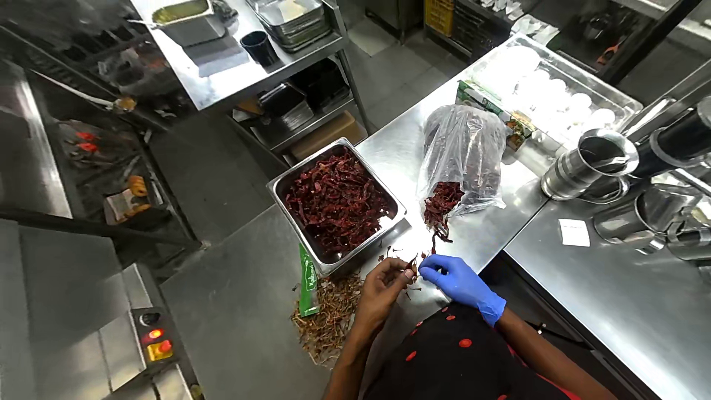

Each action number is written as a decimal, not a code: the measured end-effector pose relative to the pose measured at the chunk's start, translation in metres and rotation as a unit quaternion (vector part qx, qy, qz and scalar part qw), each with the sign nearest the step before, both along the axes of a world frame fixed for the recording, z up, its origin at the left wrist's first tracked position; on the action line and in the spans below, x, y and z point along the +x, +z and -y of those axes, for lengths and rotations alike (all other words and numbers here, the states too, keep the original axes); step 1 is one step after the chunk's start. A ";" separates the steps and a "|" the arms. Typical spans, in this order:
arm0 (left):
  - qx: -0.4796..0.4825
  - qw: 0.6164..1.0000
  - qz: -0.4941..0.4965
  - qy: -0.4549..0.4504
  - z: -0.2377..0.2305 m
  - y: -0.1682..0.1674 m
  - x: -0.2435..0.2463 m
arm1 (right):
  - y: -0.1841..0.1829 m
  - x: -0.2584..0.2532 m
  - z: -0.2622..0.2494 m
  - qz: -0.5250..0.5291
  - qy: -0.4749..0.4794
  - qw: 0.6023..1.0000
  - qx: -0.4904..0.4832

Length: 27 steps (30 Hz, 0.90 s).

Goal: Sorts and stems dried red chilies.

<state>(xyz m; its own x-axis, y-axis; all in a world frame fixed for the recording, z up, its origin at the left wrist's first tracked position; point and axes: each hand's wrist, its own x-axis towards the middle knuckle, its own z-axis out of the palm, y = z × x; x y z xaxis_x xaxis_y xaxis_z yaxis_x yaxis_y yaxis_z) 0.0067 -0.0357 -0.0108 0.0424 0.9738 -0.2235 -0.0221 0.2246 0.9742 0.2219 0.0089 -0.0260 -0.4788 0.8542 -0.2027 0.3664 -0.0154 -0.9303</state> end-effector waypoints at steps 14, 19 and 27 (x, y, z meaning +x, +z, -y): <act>0.014 0.995 0.084 0.048 0.002 0.009 0.028 | 0.018 -0.005 -0.012 -0.122 -0.011 0.986 -0.112; 0.035 0.999 0.010 0.032 0.003 0.014 0.030 | 0.014 -0.008 -0.012 -0.090 -0.023 0.992 -0.090; 0.055 0.994 0.015 0.092 -0.003 0.008 0.040 | 0.011 -0.011 -0.008 -0.144 -0.070 0.980 -0.119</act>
